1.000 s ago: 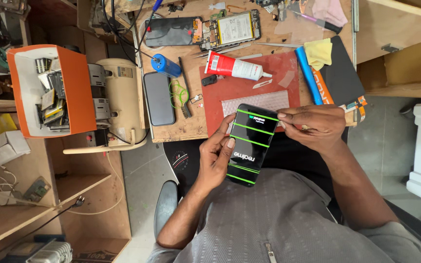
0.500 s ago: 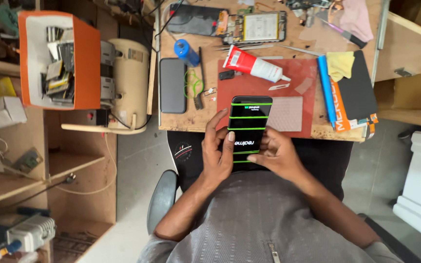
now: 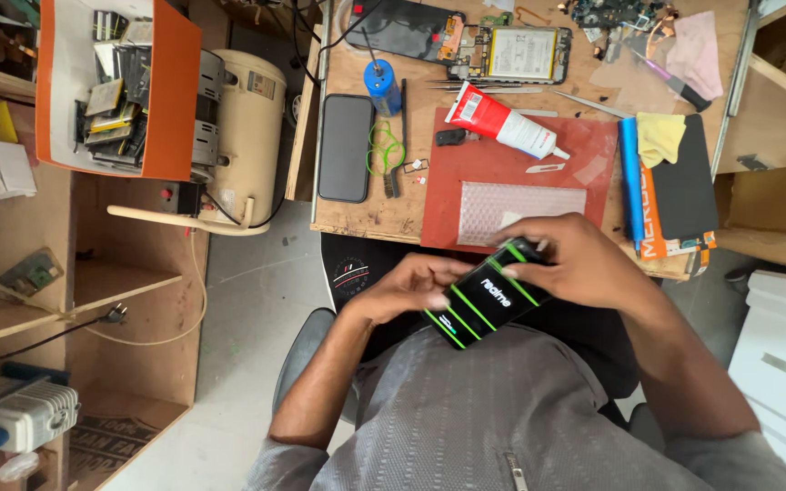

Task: The person wraps a black smartphone with multiple green rubber bands, stretching and placing them across the device's front and back surfaces. They repeatedly adjust the bands to secure the phone.

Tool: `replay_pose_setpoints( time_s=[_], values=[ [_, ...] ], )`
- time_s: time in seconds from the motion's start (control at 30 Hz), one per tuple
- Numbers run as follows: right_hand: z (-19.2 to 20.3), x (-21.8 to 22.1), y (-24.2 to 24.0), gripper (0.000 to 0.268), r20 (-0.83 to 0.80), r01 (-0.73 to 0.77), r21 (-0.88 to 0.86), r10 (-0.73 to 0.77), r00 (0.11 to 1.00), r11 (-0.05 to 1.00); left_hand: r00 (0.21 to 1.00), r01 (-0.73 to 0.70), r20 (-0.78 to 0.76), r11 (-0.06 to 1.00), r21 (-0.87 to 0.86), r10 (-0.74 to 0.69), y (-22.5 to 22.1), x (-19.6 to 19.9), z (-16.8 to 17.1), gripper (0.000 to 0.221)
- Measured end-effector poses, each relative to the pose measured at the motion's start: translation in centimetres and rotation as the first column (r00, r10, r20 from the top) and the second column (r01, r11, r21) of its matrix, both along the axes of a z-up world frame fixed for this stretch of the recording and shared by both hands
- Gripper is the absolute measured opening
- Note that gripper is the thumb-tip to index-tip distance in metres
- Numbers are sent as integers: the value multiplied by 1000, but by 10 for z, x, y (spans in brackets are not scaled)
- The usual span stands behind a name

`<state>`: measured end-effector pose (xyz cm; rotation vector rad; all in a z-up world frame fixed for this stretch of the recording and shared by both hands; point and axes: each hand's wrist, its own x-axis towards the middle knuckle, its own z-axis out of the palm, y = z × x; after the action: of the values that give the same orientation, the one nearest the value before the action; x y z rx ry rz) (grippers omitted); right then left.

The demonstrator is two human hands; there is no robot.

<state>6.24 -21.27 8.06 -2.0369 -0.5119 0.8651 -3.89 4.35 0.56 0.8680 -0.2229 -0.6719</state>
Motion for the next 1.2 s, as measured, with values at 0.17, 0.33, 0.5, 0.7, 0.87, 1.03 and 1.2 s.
replay_pose_setpoints(
  time_s=[0.17,0.33,0.5,0.7,0.87,1.03,1.2],
  values=[
    [-14,23,40,39,127,-142,-132,158,979,981,991,-114,-23,908,402,134,-12,-12,-28,19],
    [-78,71,94,18,491,71,154,-139,860,986,773,-559,25,663,498,633,4,-22,-45,19],
    [-129,71,159,23,751,-3,-39,31,659,999,587,-745,104,485,457,803,24,-28,-50,16],
    [-124,76,173,9,797,23,38,-44,602,999,509,-821,87,452,350,857,36,-26,-43,18],
    [-107,70,165,12,733,-14,127,-85,674,992,474,-845,26,446,297,880,30,-16,-35,20],
    [-104,38,145,12,186,179,440,-285,941,880,449,-853,-49,444,276,892,24,-12,-23,21],
    [-99,-2,104,8,-55,326,428,-335,941,843,483,-834,-72,483,267,873,17,-10,-21,20]
  ],
)
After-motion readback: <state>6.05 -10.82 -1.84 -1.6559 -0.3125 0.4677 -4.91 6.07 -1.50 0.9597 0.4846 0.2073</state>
